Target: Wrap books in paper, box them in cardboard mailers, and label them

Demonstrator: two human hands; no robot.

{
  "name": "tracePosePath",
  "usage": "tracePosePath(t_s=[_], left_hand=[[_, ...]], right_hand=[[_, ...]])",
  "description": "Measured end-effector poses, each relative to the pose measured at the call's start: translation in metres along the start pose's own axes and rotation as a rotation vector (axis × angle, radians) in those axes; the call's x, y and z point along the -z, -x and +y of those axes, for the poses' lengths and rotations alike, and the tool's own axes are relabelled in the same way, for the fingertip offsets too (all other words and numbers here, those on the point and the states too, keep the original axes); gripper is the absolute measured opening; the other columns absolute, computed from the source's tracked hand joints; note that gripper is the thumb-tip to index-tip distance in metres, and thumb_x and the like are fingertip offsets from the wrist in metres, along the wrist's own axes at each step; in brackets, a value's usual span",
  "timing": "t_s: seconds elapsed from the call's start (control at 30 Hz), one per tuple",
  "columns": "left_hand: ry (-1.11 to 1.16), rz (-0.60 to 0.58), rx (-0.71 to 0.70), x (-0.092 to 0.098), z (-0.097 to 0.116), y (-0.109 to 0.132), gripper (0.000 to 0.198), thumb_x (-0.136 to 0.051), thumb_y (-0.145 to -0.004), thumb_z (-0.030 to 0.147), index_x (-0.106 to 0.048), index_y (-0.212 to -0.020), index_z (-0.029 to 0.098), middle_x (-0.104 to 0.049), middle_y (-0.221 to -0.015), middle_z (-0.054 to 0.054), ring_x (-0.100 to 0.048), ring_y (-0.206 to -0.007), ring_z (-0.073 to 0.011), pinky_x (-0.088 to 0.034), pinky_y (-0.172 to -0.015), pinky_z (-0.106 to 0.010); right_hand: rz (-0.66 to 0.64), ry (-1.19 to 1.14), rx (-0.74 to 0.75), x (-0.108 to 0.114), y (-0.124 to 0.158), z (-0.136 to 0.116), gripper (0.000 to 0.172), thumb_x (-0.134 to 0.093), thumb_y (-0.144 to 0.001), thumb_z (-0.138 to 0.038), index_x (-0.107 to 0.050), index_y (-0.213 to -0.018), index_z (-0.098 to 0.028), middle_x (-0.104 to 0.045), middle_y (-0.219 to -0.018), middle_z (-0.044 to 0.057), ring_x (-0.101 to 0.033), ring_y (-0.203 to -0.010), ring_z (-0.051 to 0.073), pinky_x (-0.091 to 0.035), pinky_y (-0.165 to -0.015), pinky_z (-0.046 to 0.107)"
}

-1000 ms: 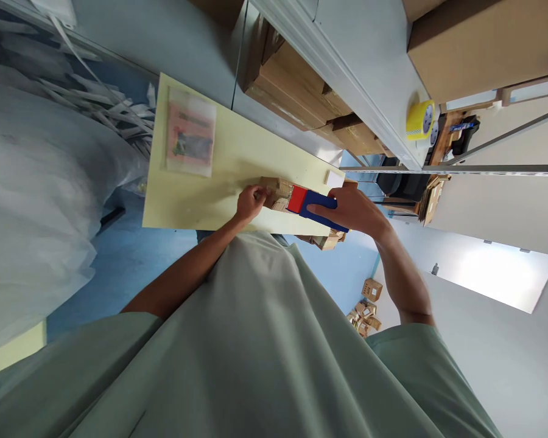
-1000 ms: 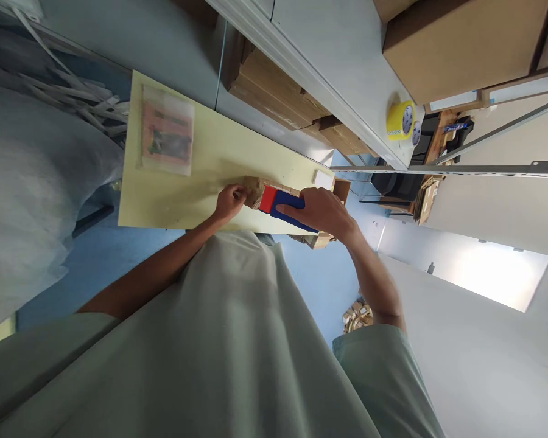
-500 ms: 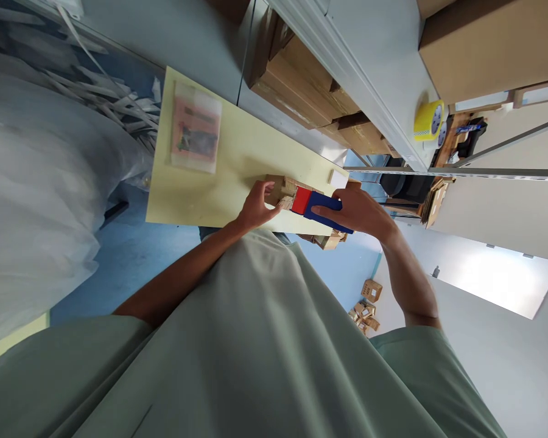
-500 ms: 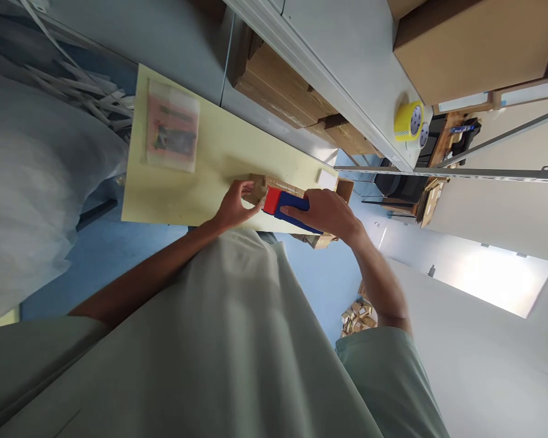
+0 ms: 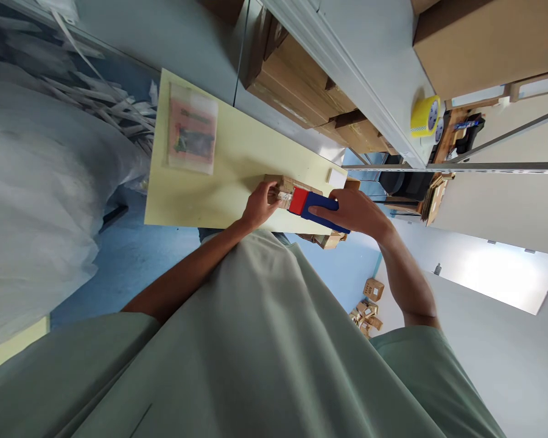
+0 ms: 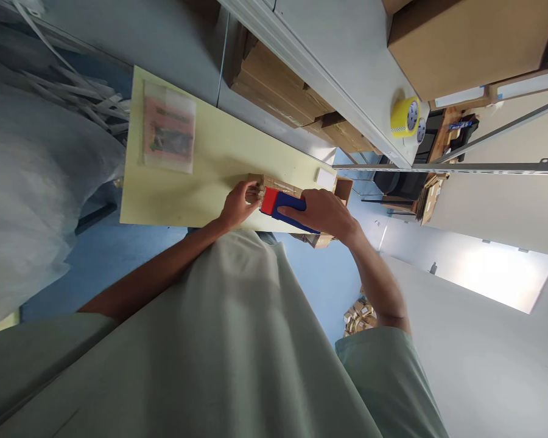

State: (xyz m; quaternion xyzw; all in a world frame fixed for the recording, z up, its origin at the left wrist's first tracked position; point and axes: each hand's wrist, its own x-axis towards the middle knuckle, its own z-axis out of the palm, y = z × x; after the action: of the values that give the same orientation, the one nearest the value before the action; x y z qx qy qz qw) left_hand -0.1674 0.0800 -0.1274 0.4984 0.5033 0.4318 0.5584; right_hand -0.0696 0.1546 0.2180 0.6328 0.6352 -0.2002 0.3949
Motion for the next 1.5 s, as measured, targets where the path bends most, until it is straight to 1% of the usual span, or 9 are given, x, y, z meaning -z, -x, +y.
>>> tracePosePath(t_s=[0.13, 0.23, 0.37, 0.53, 0.77, 0.93, 1.07, 1.3, 1.5], left_hand=[[-0.118, -0.028, -0.045, 0.0, 0.001, 0.0, 0.062, -0.073, -0.094, 0.014, -0.06, -0.154, 0.021, -0.072, -0.131, -0.013, -0.075, -0.117, -0.0251, -0.061, -0.109, -0.04], [-0.211, -0.121, -0.106, 0.003, 0.006, -0.004, 0.078, -0.07, -0.093, 0.009, -0.053, -0.168, 0.025, -0.068, -0.129, -0.012, -0.072, -0.116, -0.0259, -0.059, -0.111, -0.041], [-0.282, -0.243, -0.119, 0.008, 0.012, -0.016, 0.073, -0.073, -0.087, 0.006, -0.064, -0.157, 0.025, -0.063, -0.126, -0.012, -0.069, -0.11, -0.0268, -0.06, -0.107, -0.041], [-0.31, -0.289, -0.089, 0.012, 0.011, -0.025, 0.062, -0.075, -0.091, 0.011, -0.067, -0.151, 0.024, -0.064, -0.121, -0.011, -0.068, -0.099, -0.0245, -0.061, -0.1, -0.039], [-0.351, -0.318, -0.085, 0.016, 0.008, -0.025, 0.065, -0.08, -0.092, 0.013, -0.067, -0.154, 0.024, -0.065, -0.123, -0.009, -0.069, -0.104, -0.0245, -0.061, -0.105, -0.04], [-0.4, -0.342, -0.107, 0.022, 0.005, -0.028, 0.069, -0.084, -0.091, 0.015, -0.067, -0.157, 0.023, -0.066, -0.126, -0.01, -0.069, -0.117, -0.0273, -0.059, -0.113, -0.042], [-0.419, -0.332, -0.074, 0.026, 0.004, -0.027, 0.068, -0.086, -0.091, 0.016, -0.069, -0.157, 0.025, -0.067, -0.125, -0.009, -0.071, -0.108, -0.0242, -0.061, -0.109, -0.041], [-0.4, -0.299, 0.009, 0.032, 0.008, -0.018, 0.067, -0.081, -0.093, 0.012, -0.069, -0.157, 0.027, -0.065, -0.121, -0.006, -0.07, -0.097, -0.0174, -0.067, -0.103, -0.04], [-0.481, -0.168, 0.068, 0.024, 0.024, -0.005, 0.062, -0.073, -0.093, 0.011, -0.07, -0.153, 0.027, -0.063, -0.121, -0.006, -0.072, -0.102, -0.017, -0.07, -0.097, -0.035]], right_hand=[[0.001, 0.009, 0.02, 0.0, 0.001, -0.001, 0.063, -0.059, -0.104, -0.082, -0.071, -0.092, -0.021, -0.071, -0.08, 0.008, -0.068, -0.082, 0.025, -0.037, -0.069, 0.033], [-0.008, 0.012, 0.042, -0.001, 0.001, -0.002, 0.065, -0.058, -0.104, -0.083, -0.07, -0.09, -0.021, -0.07, -0.079, 0.008, -0.067, -0.079, 0.024, -0.036, -0.068, 0.033], [-0.017, 0.019, 0.051, -0.002, 0.001, -0.003, 0.066, -0.055, -0.105, -0.084, -0.072, -0.092, -0.02, -0.071, -0.081, 0.008, -0.067, -0.079, 0.024, -0.036, -0.069, 0.032], [-0.026, 0.04, 0.034, -0.003, 0.002, 0.001, 0.068, -0.055, -0.105, -0.085, -0.074, -0.097, -0.02, -0.075, -0.087, 0.011, -0.07, -0.086, 0.026, -0.039, -0.071, 0.032], [-0.058, 0.079, -0.038, -0.01, -0.004, 0.037, 0.071, -0.054, -0.105, -0.085, -0.077, -0.1, -0.018, -0.081, -0.096, 0.015, -0.077, -0.095, 0.031, -0.046, -0.074, 0.034], [-0.117, 0.086, -0.055, -0.035, -0.03, 0.083, 0.077, -0.051, -0.104, -0.089, -0.078, -0.097, -0.017, -0.083, -0.098, 0.019, -0.079, -0.096, 0.034, -0.051, -0.076, 0.036], [-0.168, 0.015, -0.043, -0.062, -0.059, 0.111, 0.072, -0.057, -0.104, -0.086, -0.078, -0.095, -0.017, -0.083, -0.097, 0.02, -0.081, -0.094, 0.035, -0.056, -0.079, 0.038], [-0.202, -0.175, 0.072, -0.11, -0.106, 0.135, 0.064, -0.063, -0.105, -0.077, -0.079, -0.095, -0.016, -0.082, -0.08, 0.015, -0.081, -0.085, 0.031, -0.059, -0.083, 0.038], [-0.153, -0.231, 0.159, -0.142, -0.133, 0.148, 0.06, -0.067, -0.104, -0.072, -0.081, -0.11, -0.014, -0.084, -0.092, 0.018, -0.082, -0.098, 0.033, -0.058, -0.086, 0.037]])
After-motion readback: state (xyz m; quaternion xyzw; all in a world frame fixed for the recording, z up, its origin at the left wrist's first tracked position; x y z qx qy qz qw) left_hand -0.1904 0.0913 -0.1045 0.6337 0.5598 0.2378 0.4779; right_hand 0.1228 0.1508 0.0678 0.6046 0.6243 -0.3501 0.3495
